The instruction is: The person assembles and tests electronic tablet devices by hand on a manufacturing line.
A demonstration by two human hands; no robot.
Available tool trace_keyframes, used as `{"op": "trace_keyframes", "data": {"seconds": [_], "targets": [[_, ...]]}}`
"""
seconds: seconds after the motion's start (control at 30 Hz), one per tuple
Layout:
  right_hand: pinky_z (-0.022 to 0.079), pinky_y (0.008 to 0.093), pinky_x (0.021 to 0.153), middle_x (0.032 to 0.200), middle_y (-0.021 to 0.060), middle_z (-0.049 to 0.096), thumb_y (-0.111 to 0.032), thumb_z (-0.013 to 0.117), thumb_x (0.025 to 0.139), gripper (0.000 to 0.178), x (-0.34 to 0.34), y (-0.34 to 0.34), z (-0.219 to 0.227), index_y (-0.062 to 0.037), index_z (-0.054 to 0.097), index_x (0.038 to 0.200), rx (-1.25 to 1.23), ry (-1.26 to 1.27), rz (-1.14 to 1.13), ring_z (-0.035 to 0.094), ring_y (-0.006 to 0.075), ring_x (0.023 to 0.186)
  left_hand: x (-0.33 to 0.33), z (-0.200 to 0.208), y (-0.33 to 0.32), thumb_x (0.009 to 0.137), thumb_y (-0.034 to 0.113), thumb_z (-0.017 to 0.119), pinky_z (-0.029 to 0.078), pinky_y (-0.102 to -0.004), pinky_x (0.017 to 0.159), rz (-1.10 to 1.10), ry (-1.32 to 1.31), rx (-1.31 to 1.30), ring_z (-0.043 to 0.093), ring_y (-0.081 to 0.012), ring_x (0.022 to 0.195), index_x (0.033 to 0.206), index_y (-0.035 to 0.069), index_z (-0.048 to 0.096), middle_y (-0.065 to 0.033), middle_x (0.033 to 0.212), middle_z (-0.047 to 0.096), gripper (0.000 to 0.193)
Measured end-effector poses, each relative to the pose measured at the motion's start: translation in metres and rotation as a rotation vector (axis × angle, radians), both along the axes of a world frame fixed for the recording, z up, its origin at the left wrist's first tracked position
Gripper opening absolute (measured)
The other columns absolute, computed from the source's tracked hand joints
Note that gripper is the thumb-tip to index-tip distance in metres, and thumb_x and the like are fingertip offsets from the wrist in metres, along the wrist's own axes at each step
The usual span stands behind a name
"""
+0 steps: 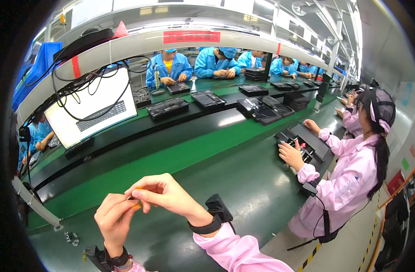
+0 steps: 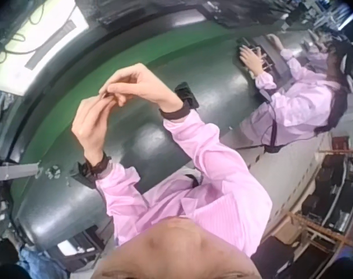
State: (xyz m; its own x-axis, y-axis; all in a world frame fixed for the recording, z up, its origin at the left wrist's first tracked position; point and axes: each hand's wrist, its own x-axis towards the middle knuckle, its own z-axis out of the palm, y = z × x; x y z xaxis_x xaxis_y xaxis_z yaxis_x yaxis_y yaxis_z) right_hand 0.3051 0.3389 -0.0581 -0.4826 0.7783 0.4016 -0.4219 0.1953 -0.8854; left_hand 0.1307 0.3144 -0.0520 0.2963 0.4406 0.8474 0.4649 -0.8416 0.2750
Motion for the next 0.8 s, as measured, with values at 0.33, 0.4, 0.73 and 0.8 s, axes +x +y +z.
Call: {"op": "trace_keyframes", "data": {"seconds": [0.33,0.4,0.73,0.8], "targets": [[0.041,0.0196,0.055,0.08,0.0069,0.068,-0.019,0.049,0.094,0.033,0.005,0.005,-0.001,-0.0046,0.054,0.124,0.034,0.065,-0.135,0.063,0.0116,0.075,-0.009,-0.005,-0.003,0.07,-0.004,0.07,0.047,-0.026,0.061,0.059,-0.287,-0.121,0.058,-0.0175,0.068,0.084,-0.001,0.065,-0.0099,0.081,0.062,0.015],[0.043,0.0197,0.057,0.087,0.0076,0.068,-0.019,0.047,0.095,0.035,0.0,0.004,-0.003,-0.0051,0.051,0.127,0.052,0.018,-0.203,0.064,0.0119,0.08,-0.003,-0.008,-0.006,0.082,-0.001,0.062,0.047,-0.023,0.062,-0.101,-0.579,-0.469,0.056,-0.0127,0.068,0.087,-0.003,0.062,-0.0073,0.079,0.06,0.006],[0.042,0.0273,0.094,0.123,0.0109,0.054,-0.01,0.057,0.09,0.043,-0.021,0.01,-0.02,-0.0002,0.045,0.13,0.048,0.114,-0.097,0.052,0.0146,0.11,0.028,-0.028,0.022,0.075,-0.007,0.066,0.043,-0.023,0.072,-0.083,-0.784,-0.489,0.053,-0.0121,0.075,0.081,-0.003,0.062,-0.0043,0.079,0.059,0.008],[0.042,0.0272,0.095,0.124,0.0119,0.053,-0.008,0.056,0.09,0.044,-0.02,0.011,-0.023,0.0012,0.044,0.131,0.027,0.136,-0.107,0.051,0.0151,0.111,0.033,-0.033,0.027,0.075,-0.006,0.067,0.043,-0.0231,0.07,-0.059,-0.797,-0.485,0.053,-0.0117,0.074,0.078,-0.003,0.062,-0.0047,0.079,0.059,0.007]]}}
